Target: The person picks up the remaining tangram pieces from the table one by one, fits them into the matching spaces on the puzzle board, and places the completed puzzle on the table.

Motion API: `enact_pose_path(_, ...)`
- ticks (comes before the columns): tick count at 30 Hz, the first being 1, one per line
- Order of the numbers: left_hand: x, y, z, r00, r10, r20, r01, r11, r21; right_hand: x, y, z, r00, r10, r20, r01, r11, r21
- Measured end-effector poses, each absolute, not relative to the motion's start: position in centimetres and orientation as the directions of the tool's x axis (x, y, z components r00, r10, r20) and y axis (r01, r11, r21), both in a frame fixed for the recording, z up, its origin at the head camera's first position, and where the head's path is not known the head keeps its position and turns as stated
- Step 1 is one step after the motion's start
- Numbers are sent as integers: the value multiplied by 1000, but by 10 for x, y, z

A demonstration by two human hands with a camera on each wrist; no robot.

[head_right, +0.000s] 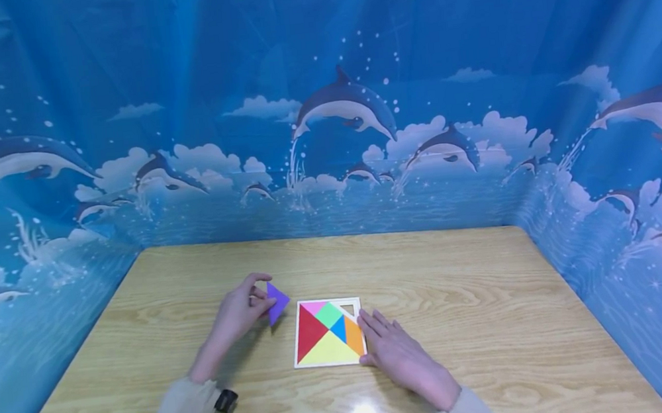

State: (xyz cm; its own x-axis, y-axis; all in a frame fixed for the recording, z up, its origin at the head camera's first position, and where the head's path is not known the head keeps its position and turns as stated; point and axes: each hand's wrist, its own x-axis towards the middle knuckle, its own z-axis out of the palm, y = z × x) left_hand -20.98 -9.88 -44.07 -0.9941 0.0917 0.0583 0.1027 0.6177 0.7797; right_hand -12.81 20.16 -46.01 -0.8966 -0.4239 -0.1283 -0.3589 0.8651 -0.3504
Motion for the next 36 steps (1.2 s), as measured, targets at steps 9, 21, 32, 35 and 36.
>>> enact_pose_path(9, -214, -79, -441, -992, 97, 82, 123, 571, 812, -128, 202, -459, -897, -423, -128, -356, 864, -356)
enact_pose_path(21, -219, -47, -440, -993, 103, 62, 108, 525, 845, -128, 203, -461, -894, -432, -118, -366, 856, -365)
enact_pose_path(32, -219, -18, -440, -992, 121, 43, 100, 510, 854, -128, 203, -461, -894, -431, -124, -365, 860, -358)
enact_pose_path(35, -218, -12, -440, -991, 125, 38, 96, 496, 863, -128, 202, -460, -896, -423, -133, -355, 864, -357)
enact_pose_path(36, -218, -10, -441, -991, 127, 32, 91, 489, 868, -128, 202, -460, -897, -422, -133, -353, 864, -358)
